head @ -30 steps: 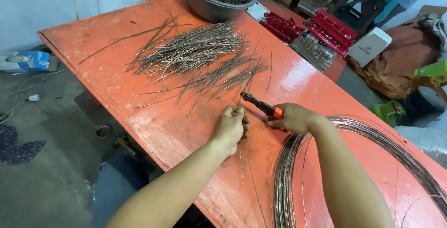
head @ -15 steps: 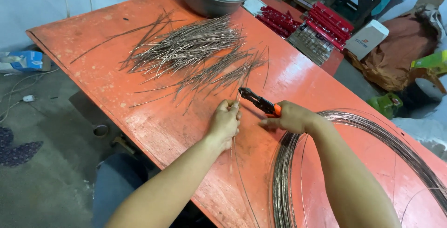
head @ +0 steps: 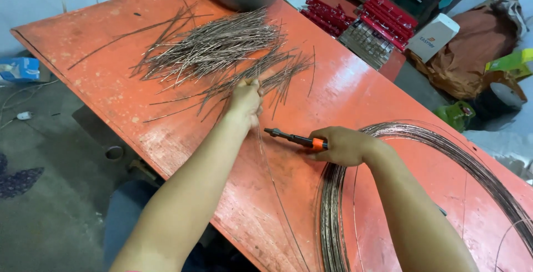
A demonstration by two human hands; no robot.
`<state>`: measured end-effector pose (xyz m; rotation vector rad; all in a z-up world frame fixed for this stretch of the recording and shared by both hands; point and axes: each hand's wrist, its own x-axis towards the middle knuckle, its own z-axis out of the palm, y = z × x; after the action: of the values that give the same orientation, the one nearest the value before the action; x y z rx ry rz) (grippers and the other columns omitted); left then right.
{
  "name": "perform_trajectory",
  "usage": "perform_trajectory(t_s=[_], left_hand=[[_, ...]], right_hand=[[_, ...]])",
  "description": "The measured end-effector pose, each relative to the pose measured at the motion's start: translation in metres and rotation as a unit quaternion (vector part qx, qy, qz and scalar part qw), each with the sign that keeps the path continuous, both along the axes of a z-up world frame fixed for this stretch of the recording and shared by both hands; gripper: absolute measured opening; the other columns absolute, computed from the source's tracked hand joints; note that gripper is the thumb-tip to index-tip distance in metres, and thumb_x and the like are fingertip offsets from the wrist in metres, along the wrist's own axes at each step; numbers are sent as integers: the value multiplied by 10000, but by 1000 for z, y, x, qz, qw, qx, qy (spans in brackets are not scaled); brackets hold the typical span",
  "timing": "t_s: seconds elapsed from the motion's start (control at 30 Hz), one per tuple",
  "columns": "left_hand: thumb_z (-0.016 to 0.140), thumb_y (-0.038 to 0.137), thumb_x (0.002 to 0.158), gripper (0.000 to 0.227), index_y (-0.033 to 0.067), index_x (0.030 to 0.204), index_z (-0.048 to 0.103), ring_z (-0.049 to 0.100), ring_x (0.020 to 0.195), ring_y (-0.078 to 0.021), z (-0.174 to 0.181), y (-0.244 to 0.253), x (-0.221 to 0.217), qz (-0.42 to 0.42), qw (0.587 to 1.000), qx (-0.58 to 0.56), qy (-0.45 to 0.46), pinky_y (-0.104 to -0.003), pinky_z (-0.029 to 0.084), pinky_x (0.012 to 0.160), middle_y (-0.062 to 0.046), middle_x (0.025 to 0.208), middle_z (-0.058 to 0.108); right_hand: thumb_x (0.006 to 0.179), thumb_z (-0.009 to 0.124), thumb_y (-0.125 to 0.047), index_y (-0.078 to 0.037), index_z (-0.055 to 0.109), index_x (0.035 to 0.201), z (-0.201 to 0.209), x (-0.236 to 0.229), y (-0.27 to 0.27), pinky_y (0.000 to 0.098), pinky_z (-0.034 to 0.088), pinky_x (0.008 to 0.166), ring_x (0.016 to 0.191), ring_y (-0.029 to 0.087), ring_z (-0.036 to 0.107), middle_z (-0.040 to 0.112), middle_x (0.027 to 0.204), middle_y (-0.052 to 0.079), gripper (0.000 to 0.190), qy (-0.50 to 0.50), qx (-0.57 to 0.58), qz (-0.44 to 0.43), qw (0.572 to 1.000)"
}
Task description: Cutting individual pieces of wire from a large coil using wire cutters on a workbench.
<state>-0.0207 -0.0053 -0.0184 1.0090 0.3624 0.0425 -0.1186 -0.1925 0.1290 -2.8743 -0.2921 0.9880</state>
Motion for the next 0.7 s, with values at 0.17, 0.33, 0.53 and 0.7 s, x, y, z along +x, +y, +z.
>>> perform_trajectory(t_s=[0.17,0.33,0.53,0.7], left_hand=[[410,239,1049,157,188,968,534,343,438,-35,-2,8,26,8,1000,-12,3,-165,270,350,57,638,423],[417,252,1052,153,195,975,536,337,428,-40,-4,6,27,15,1000,-7,13,-167,280,336,52,648,436],[418,237,1054,157,165,1005,549,345,460,-43,-2,8,28,4,1000,-2,12,-157,277,346,34,685,445],[422,223,1051,156,142,1010,550,347,458,-44,8,7,19,14,1000,-8,2,-163,270,349,16,669,445]], right_hand=[[867,723,-407,-278,648,1335,0,0,-2,458,516,1022,1193,324,658,722,1262,74,492,18,-10,10,1000],[861,735,-438,-321,629,1355,-3,-3,-4,446,527,1027,1213,291,654,718,1285,17,519,38,-33,28,998],[855,732,-409,-285,646,1331,-1,-9,-4,501,545,1005,1208,311,661,738,1256,32,499,14,-33,28,999],[860,739,-396,-242,622,1340,-2,-13,-1,527,554,987,1213,326,658,733,1253,60,517,-17,-55,35,998]])
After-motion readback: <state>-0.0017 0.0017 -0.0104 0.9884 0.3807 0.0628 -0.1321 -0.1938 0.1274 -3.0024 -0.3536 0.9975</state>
